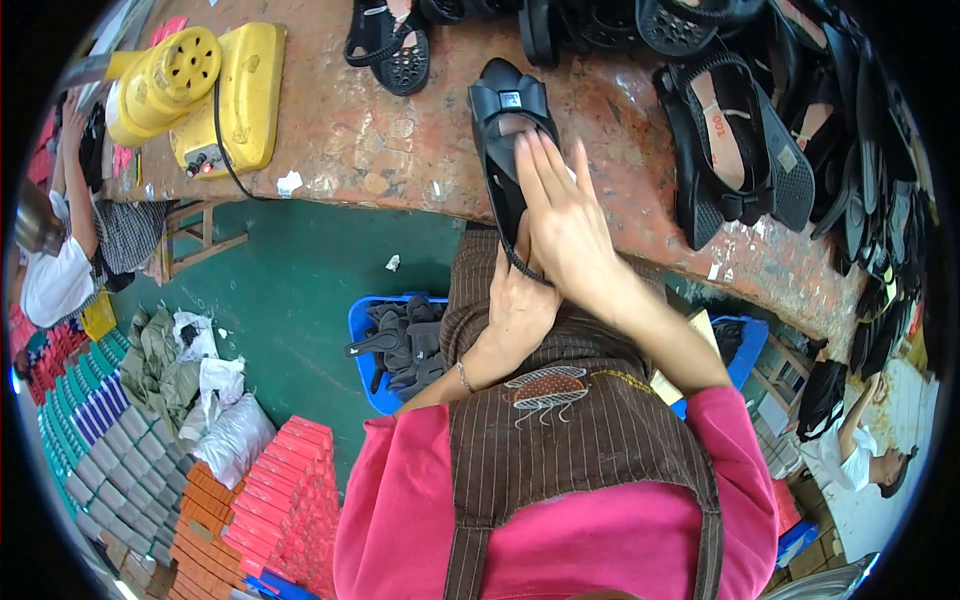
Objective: Inserting insoles into shoes and organizing them on a workshop bench.
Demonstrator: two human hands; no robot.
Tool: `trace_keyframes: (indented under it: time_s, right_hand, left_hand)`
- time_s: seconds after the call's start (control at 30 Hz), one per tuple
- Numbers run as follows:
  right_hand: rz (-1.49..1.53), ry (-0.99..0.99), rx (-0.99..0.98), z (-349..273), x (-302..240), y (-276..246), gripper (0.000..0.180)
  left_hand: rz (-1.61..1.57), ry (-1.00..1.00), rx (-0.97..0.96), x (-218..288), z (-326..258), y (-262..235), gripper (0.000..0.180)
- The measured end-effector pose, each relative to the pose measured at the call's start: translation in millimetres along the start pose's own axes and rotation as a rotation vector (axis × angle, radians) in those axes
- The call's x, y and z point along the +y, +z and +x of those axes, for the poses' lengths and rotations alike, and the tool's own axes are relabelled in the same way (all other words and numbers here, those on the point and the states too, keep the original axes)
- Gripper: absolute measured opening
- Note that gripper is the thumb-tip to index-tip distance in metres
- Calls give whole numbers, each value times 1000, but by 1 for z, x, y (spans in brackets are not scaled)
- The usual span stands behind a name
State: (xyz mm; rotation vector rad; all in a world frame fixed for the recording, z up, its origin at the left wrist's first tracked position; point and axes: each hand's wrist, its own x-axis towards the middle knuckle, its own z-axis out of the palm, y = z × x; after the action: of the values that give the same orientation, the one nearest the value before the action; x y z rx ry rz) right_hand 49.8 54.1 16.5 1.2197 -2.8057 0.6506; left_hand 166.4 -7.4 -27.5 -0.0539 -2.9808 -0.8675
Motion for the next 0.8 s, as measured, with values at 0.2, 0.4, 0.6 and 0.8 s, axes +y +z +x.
trace_keyframes:
  time_s: [0.2,0.4,0.6,0.8]
  right_hand:
    - [62,77,-261,45,11,0,67]
    - [15,-79,-165,-4,-15,4,55]
    - [-295,-88,3,40,-6,21,40]
    - [-364,0,-180,73,9,41,20]
  left_hand:
    - [80,40,87,8,9,-10,53]
    - [-111,-73,89,4,0,-3,53]
    - [-183,-77,113,1,7,-11,47]
    - [-34,-63,-65,-5,-2,6,58]
